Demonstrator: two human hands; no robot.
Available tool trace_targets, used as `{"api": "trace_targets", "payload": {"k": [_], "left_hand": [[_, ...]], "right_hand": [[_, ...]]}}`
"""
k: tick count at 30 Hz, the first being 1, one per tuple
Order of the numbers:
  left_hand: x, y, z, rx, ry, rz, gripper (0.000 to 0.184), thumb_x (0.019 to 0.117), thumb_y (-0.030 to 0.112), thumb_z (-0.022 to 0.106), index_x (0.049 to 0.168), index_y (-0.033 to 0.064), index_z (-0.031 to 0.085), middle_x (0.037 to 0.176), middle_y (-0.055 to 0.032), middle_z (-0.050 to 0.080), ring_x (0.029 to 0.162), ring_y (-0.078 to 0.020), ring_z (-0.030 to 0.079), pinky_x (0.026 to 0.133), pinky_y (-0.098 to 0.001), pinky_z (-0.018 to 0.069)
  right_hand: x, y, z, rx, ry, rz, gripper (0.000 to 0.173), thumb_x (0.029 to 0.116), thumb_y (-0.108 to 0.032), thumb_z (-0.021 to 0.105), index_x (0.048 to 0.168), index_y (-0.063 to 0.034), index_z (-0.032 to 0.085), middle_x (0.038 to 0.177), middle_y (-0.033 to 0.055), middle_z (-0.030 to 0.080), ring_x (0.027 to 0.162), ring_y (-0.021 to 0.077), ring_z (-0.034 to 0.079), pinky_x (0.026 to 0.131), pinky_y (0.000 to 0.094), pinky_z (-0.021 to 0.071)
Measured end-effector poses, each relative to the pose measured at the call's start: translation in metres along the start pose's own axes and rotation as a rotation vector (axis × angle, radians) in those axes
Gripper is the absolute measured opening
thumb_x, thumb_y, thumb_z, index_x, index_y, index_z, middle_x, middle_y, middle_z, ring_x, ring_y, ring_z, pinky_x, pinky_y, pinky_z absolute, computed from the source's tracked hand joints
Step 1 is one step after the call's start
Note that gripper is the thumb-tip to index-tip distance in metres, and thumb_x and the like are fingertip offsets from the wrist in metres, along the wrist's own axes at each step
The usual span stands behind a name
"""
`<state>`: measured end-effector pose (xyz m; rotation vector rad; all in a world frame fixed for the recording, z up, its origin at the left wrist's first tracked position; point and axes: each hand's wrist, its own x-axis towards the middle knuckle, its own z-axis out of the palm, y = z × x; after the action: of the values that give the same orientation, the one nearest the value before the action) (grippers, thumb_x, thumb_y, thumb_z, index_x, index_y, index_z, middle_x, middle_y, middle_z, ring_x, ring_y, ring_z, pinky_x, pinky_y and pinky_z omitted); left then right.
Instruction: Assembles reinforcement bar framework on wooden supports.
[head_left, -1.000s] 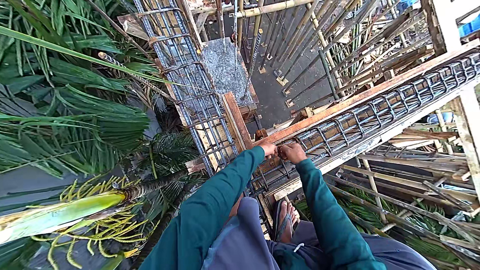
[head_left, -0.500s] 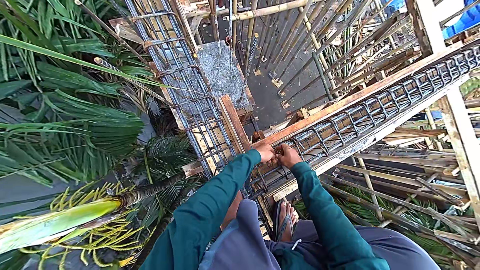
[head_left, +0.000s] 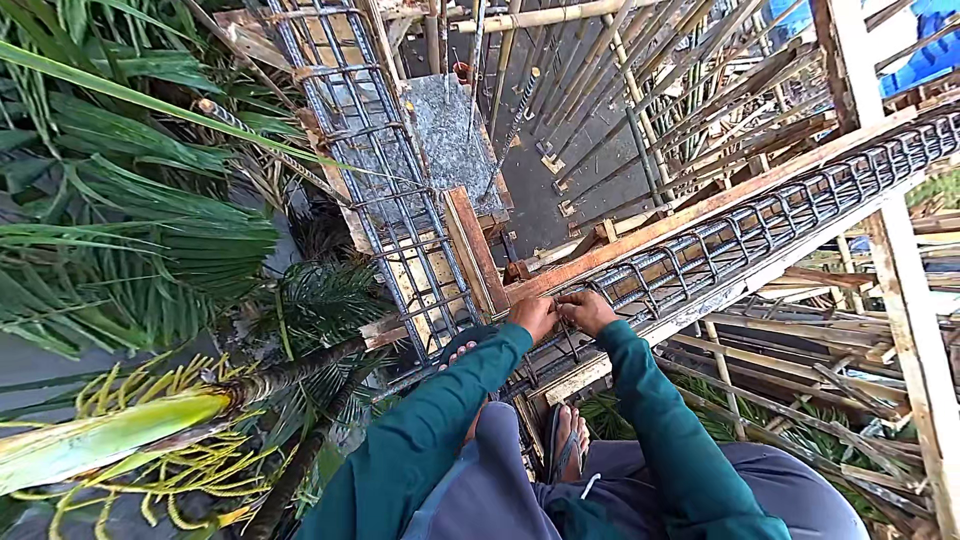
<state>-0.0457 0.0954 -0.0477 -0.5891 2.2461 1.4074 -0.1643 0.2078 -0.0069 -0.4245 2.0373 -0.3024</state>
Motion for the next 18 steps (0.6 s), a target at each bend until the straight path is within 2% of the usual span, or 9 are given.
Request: {"api": "trace_targets", "payload": {"k": [2,4,6,8,9,13,15,18], "left_hand": [[-0.003,-0.001,0.0,-0.008,0.09,0.037,0.028,0.1027,0.024,0.063,0.121,0.0038,0.068,0.115,-0.0192,0.071,0.109,-0.0359,0.069,0.095,-0.0582,0.0539],[-0.001,-0.003,0.002,0.015,0.131,0.093,0.026,0.103,0.02,0.062,0.12,0.0028,0.072,0.12,-0.0178,0.07,0.114,-0.0335,0.068,0.099,-0.0547,0.0534],[0.001,-0.002,0.002,0.034,0.122,0.093,0.026,0.104,0.02,0.06,0.117,0.0016,0.073,0.121,-0.0178,0.07,0.115,-0.0332,0.067,0.101,-0.0539,0.0527],[0.003,-0.003,0.001,0.033,0.11,0.078,0.026,0.1047,0.022,0.059,0.116,0.0021,0.072,0.121,-0.0168,0.07,0.115,-0.0321,0.067,0.1,-0.0535,0.0531],[0.003,-0.003,0.0,0.032,0.103,0.074,0.027,0.1053,0.023,0.058,0.116,0.0018,0.072,0.122,-0.0166,0.07,0.116,-0.0318,0.067,0.101,-0.0527,0.053],[-0.003,-0.001,-0.001,0.025,0.076,0.095,0.03,0.1076,0.022,0.052,0.12,0.001,0.069,0.126,-0.0173,0.068,0.119,-0.0312,0.066,0.104,-0.0504,0.0512],[-0.005,-0.003,-0.002,0.002,0.064,0.105,0.031,0.108,0.021,0.05,0.121,-0.0002,0.068,0.126,-0.0183,0.067,0.119,-0.0311,0.066,0.105,-0.0493,0.0504],[-0.007,-0.004,-0.008,-0.093,0.039,0.046,0.032,0.1081,0.021,0.05,0.123,-0.0006,0.068,0.123,-0.0192,0.069,0.119,-0.0315,0.065,0.107,-0.0503,0.0484]], "right_hand": [[0.009,0.001,0.002,-0.045,0.031,-0.009,0.03,0.1036,-0.028,0.061,0.121,-0.0068,0.074,0.104,0.0165,0.075,0.09,0.0314,0.072,0.09,0.0558,0.0562],[0.018,-0.002,0.004,-0.112,0.077,-0.029,0.027,0.1025,-0.025,0.063,0.113,-0.0042,0.076,0.095,0.0183,0.074,0.082,0.0336,0.071,0.083,0.0579,0.0568],[0.023,-0.011,0.004,-0.228,0.089,-0.057,0.024,0.1015,-0.022,0.063,0.106,-0.0019,0.075,0.098,0.0222,0.073,0.09,0.0403,0.071,0.084,0.0646,0.0543],[0.028,-0.02,-0.003,-0.358,0.057,-0.053,0.026,0.1009,-0.025,0.06,0.109,-0.0052,0.075,0.108,0.021,0.074,0.107,0.0416,0.069,0.093,0.0679,0.0507],[0.032,-0.021,-0.006,-0.397,0.044,-0.046,0.027,0.1011,-0.026,0.058,0.111,-0.0067,0.075,0.111,0.0201,0.074,0.111,0.041,0.069,0.096,0.0683,0.05],[0.054,-0.014,-0.011,-0.408,0.014,-0.023,0.029,0.1029,-0.026,0.057,0.114,-0.0059,0.075,0.109,0.0202,0.075,0.107,0.0401,0.071,0.097,0.0663,0.051],[0.058,-0.019,-0.011,-0.423,-0.003,0.011,0.031,0.1034,-0.025,0.056,0.114,-0.0035,0.074,0.113,0.0222,0.073,0.111,0.0412,0.069,0.099,0.0658,0.0497],[0.05,-0.026,-0.003,-0.398,0.046,0.078,0.031,0.104,-0.024,0.056,0.112,0.0012,0.072,0.114,0.0262,0.071,0.111,0.0439,0.068,0.095,0.0666,0.0511]]}}
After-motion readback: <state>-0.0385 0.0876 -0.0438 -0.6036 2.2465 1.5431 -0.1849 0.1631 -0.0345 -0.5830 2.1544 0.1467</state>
